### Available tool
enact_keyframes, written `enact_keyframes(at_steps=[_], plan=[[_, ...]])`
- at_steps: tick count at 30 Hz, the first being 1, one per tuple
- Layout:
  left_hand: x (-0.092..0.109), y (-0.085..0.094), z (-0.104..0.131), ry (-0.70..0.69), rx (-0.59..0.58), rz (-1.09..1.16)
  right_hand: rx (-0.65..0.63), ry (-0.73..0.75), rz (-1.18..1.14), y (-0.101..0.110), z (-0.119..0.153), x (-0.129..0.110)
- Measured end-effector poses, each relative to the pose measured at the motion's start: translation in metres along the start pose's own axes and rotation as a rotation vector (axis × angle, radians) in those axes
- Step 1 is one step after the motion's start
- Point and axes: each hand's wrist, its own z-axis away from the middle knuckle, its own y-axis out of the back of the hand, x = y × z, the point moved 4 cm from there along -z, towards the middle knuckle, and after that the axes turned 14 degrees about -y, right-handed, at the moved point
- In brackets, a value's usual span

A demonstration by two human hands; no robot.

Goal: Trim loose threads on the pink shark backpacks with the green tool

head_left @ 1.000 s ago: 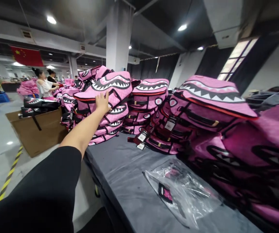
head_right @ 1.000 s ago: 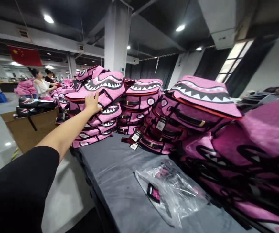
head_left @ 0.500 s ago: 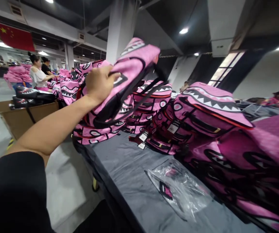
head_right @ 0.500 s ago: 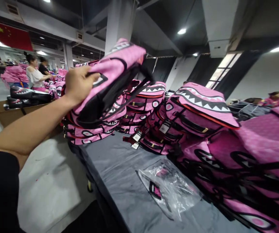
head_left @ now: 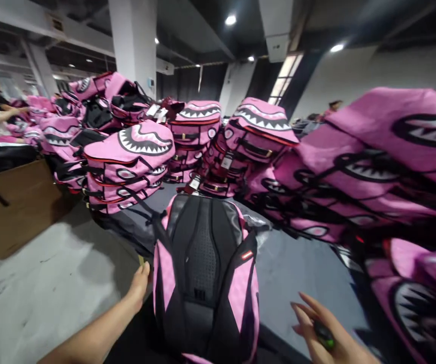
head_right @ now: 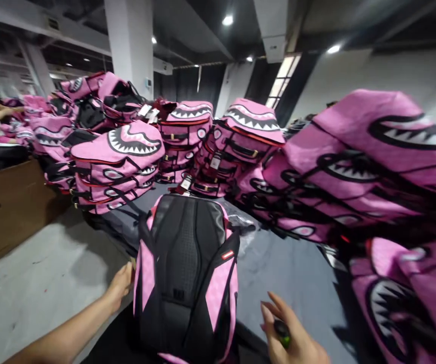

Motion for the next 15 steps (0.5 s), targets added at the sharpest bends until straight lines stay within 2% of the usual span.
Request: enact_keyframes(at_steps=[1,3,4,6,8,10,13,15], plan=[[-0.003,-0.003,0.008,-0.017,0.008,-0.014,-0.022,0.046,0.014,-0.004,0.009,-0.015],[0.006,-0.009,0.011,-0.114,0.000,-0.023,-0.136,0.189,0.045,-0.029,0.030,-0.055],[0.016,-0.015,0.009,-0.210,-0.037,-0.043,-0.202,0.263,0.081,-0.048,0.040,-0.076],[0.039,-0.031,0.009,-0.471,-0.173,-0.156,-0.328,0.313,0.248,-0.086,0.053,-0.108],[0.052,-0.052,0.012,-0.717,-0.316,-0.348,-0.403,0.279,0.469,-0.111,0.053,-0.120],[0.051,-0.070,0.013,-0.833,-0.390,-0.511,-0.373,0.129,0.643,-0.111,0.041,-0.108],[0.048,-0.084,0.004,-0.852,-0.445,-0.623,-0.304,-0.206,0.701,-0.085,0.017,-0.059],[0.060,-0.091,-0.006,-0.880,-0.448,-0.637,-0.378,-0.300,0.647,-0.076,0.005,-0.030]])
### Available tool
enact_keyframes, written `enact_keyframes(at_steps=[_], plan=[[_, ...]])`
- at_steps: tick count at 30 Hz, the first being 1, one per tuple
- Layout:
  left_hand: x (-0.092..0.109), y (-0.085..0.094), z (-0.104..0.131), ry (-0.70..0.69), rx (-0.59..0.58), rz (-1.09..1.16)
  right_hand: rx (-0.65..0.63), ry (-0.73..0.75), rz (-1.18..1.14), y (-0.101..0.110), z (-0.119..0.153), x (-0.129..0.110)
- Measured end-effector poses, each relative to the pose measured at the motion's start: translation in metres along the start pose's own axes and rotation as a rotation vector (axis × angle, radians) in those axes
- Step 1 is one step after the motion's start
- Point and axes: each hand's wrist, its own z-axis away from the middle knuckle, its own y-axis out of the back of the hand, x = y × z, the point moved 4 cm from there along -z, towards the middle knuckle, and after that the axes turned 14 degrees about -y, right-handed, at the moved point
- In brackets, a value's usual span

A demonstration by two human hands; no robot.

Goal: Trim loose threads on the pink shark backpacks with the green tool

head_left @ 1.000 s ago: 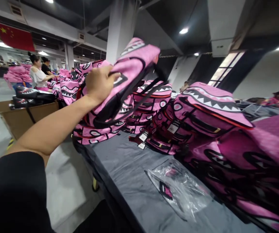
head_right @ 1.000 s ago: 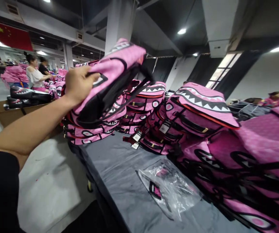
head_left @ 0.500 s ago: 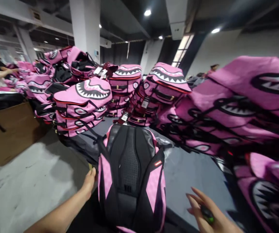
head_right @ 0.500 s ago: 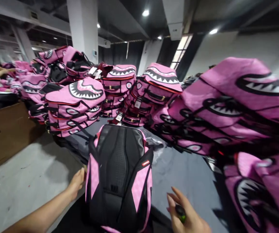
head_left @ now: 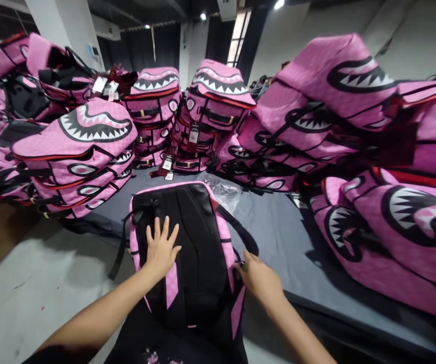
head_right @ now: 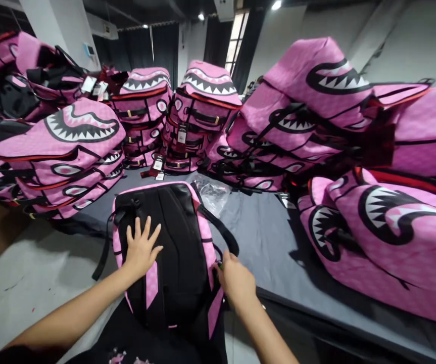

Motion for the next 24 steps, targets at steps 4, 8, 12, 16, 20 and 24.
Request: enact_keyframes(at_steps=[4,8,12,16,20,24], plan=[[0.025,0.008,-0.061,-0.431,0.078,0.056,-0.140,0.045,-0.089,-0.017,-0.021,0.000],[0.040,-0.015,-0.127,-0.744,0.004,0.120,-0.123,-0.004,-0.149,-0.026,-0.026,-0.016],[0.040,-0.022,-0.159,-0.779,-0.019,0.111,-0.134,-0.022,-0.209,-0.005,-0.023,-0.007],[0.046,-0.002,-0.169,-0.783,-0.008,0.147,-0.135,0.011,-0.227,0.039,-0.010,0.022],[0.048,0.005,-0.189,-0.900,0.002,0.161,-0.120,-0.045,-0.146,0.054,-0.003,0.048],[0.028,-0.006,-0.207,-0.924,0.003,0.121,-0.104,-0.097,-0.149,0.023,-0.007,0.061]])
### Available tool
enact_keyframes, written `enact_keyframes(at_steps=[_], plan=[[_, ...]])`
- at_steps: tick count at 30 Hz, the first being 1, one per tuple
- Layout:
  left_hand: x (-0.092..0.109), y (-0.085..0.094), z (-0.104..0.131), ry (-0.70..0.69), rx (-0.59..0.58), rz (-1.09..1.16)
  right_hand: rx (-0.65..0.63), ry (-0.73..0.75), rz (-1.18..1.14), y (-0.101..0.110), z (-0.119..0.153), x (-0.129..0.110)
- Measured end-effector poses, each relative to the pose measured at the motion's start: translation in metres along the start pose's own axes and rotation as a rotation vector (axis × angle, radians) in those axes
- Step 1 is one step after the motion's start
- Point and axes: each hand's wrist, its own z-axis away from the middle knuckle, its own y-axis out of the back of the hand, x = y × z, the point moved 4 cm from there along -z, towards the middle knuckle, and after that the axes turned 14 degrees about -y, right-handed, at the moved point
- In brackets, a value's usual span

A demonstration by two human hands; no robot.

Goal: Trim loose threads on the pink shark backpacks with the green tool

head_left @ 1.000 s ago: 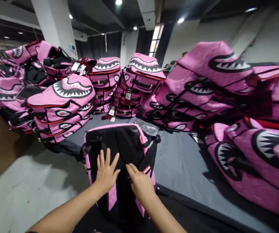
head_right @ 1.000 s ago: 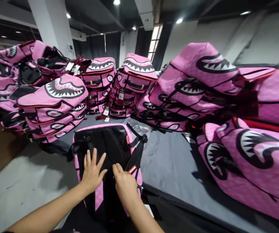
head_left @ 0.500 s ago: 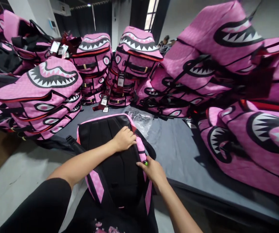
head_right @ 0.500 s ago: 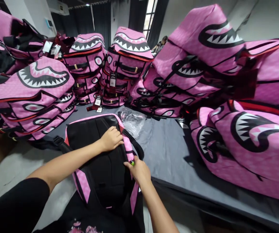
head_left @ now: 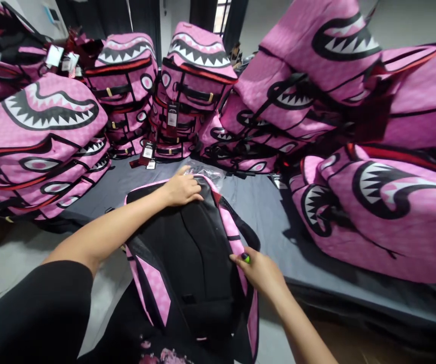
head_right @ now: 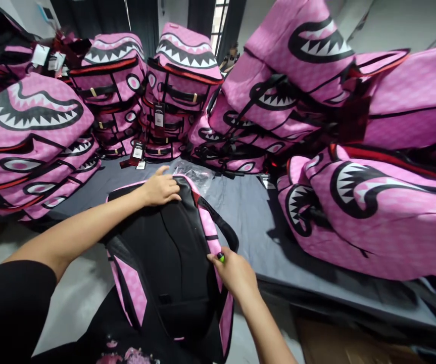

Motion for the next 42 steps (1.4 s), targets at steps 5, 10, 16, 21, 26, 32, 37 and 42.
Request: enact_keyframes(at_steps=[5,10,16,21,26,32,37,42], plan=[[0.014,-0.005,-0.003,0.073,-0.052,-0.008,0.005,-0.058,-0.071,-0.017,-0.011,0.005],[0.067,-0.017,-0.021,0.021,-0.115,0.128,0.036,-0.017,-0.506,0.021,0.012,0.005],[0.077,-0.022,-0.026,0.133,-0.150,0.189,0.002,0.213,-1.225,0.050,0.027,-0.004],[0.081,-0.021,-0.029,0.183,-0.152,0.209,-0.019,0.137,-1.384,0.025,0.007,-0.022],[0.094,-0.024,-0.019,0.263,0.005,0.234,0.023,0.095,-1.443,-0.004,-0.006,-0.036],[0.112,-0.032,0.000,0.261,0.189,0.307,0.433,-0.017,-1.315,-0.023,-0.005,-0.025],[0.112,-0.033,0.001,0.294,0.217,0.371,0.367,0.052,-1.287,-0.025,-0.008,-0.029],[0.118,-0.029,-0.001,0.340,0.258,0.356,0.438,0.037,-1.138,-0.017,-0.007,-0.030]])
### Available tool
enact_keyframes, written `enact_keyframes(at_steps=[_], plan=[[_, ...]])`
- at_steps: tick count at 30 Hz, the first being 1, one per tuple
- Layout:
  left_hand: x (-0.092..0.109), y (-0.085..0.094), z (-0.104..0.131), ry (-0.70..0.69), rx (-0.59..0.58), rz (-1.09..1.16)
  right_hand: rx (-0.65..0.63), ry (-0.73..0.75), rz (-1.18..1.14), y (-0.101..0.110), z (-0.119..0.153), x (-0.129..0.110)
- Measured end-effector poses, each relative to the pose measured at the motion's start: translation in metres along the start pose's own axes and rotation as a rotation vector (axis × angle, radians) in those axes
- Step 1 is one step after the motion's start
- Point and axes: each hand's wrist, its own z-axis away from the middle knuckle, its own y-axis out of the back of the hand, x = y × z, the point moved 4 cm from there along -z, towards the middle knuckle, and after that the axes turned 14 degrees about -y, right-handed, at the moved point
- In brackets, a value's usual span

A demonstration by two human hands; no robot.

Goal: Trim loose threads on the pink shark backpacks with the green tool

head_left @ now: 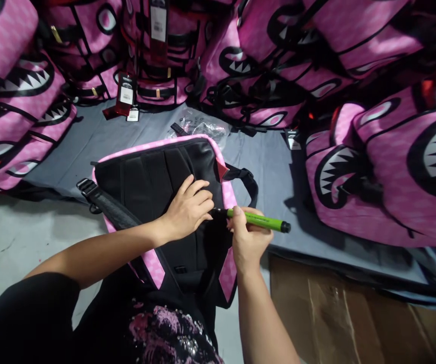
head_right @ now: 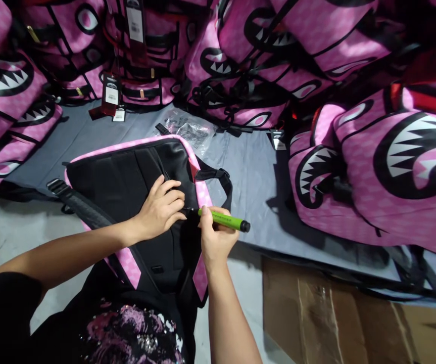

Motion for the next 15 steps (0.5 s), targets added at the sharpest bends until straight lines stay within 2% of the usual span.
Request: enact_keyframes(at_steps=[3,9,15], plan=[[0.0037,-0.0038,0.0033,0.026,0.036,-0.018,0.055,0.072,0.114,-0.0007,-0.0001,-0.0045],[0.0027,-0.0097,0.0049,0.005,0.093,-0.058,0.009,0.080,0.113,-0.0083,-0.0013,0.0007],[0.0020,-0.0094,0.0036,-0.009,0.128,-0.097,0.037,0.177,0.193,-0.0092,-0.0008,0.0028]])
